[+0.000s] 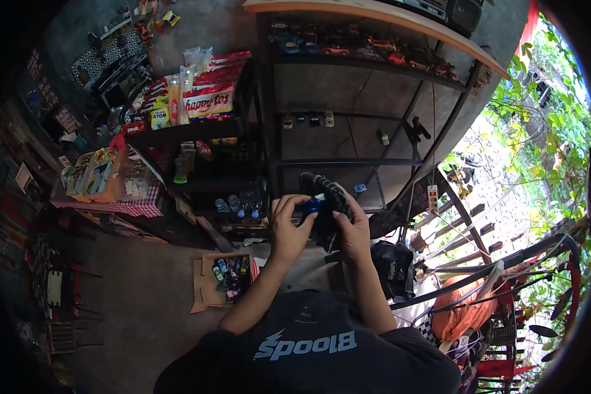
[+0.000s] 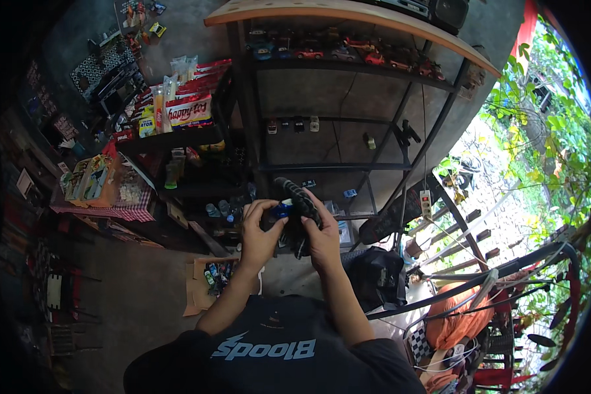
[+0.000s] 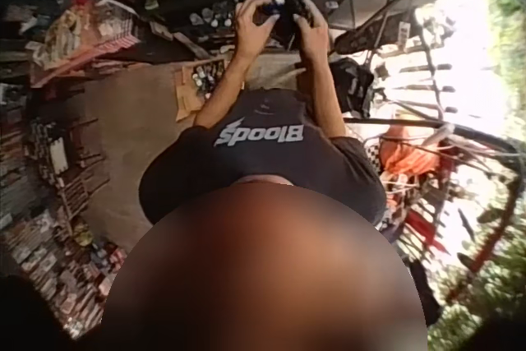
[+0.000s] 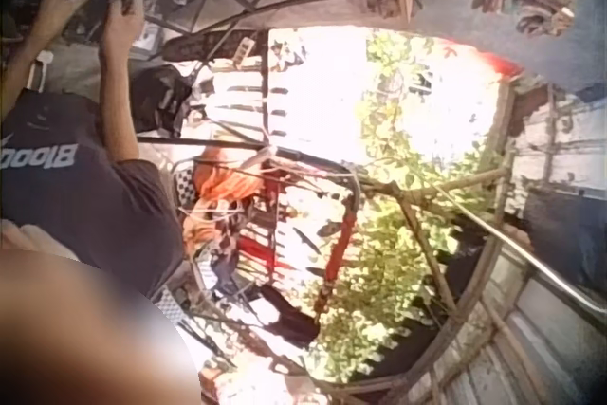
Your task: Assembling a toy car by attaching the body to the chassis and inspecting the parts.
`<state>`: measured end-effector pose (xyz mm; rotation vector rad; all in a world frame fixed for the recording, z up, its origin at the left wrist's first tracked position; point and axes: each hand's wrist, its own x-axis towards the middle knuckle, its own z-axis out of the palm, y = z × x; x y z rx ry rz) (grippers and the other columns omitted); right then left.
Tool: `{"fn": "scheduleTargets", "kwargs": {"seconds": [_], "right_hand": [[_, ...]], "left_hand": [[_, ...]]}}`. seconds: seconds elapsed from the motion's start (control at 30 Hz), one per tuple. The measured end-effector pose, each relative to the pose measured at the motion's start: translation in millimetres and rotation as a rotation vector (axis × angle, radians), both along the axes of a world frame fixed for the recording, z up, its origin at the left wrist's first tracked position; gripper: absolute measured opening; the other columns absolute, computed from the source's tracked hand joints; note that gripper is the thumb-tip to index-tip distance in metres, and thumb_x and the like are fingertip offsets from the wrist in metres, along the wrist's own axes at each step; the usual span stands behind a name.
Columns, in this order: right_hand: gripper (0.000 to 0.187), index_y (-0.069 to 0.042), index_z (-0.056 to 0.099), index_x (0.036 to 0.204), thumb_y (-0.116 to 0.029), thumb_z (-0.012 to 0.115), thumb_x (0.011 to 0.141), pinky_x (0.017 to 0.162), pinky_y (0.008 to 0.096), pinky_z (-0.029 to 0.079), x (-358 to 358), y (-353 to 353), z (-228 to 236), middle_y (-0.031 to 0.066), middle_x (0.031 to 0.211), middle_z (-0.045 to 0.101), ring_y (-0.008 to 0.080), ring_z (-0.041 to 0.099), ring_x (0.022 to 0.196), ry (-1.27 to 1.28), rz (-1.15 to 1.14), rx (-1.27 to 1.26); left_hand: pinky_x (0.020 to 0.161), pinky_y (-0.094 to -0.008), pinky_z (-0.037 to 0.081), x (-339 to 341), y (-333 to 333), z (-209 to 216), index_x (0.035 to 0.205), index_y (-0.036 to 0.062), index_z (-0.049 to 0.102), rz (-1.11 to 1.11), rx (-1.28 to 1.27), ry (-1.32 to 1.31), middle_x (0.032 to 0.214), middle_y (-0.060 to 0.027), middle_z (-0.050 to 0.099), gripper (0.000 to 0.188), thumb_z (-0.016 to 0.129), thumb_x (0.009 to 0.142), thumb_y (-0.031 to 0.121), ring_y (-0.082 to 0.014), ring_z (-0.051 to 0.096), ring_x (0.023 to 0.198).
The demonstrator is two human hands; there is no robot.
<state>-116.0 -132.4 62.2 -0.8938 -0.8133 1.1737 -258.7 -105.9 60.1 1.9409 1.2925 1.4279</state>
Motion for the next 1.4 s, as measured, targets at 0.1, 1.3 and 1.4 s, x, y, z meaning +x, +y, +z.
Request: {"fn": "scheduleTargets", "kwargs": {"seconds": [0.1,1.3,1.4], "right_hand": [[0.053,0.003,0.046,0.14,0.0,0.053,0.088,0.109,0.0307,0.033,2,4,3,0.0125,0.139,0.052,0.0185,0.049,0.127,-0.305,0.029,0.134],[0.073,0.0,0.035,0.145,0.019,0.043,0.075,0.117,0.0415,0.024,51,-9,-33,0.0222,0.149,0.038,0.0348,0.031,0.143,-0.875,0.11,0.385],[0.073,0.0,0.037,0.144,0.018,0.045,0.074,0.117,0.0413,0.025,37,-5,-24,0.0218,0.149,0.039,0.0354,0.032,0.142,-0.92,0.224,0.476]], "left_hand": [[0.088,-0.0348,0.047,6,8,-6,0.105,0.002,0.062,-0.056,-0.126,-0.225,0.101,-0.0106,0.064,0.034,0.075,0.073,-0.001,-0.0267,0.062,0.1],[0.085,-0.0277,0.052,46,-2,-48,0.114,-0.0035,0.053,-0.189,-0.536,-0.324,0.108,-0.01,0.062,0.036,0.064,0.08,-0.011,-0.0131,0.062,0.1],[0.091,-0.0289,0.05,30,-4,-76,0.125,-0.0038,0.052,0.051,-0.261,-0.004,0.117,-0.0142,0.062,0.047,0.06,0.079,-0.011,-0.0153,0.061,0.109]]}}
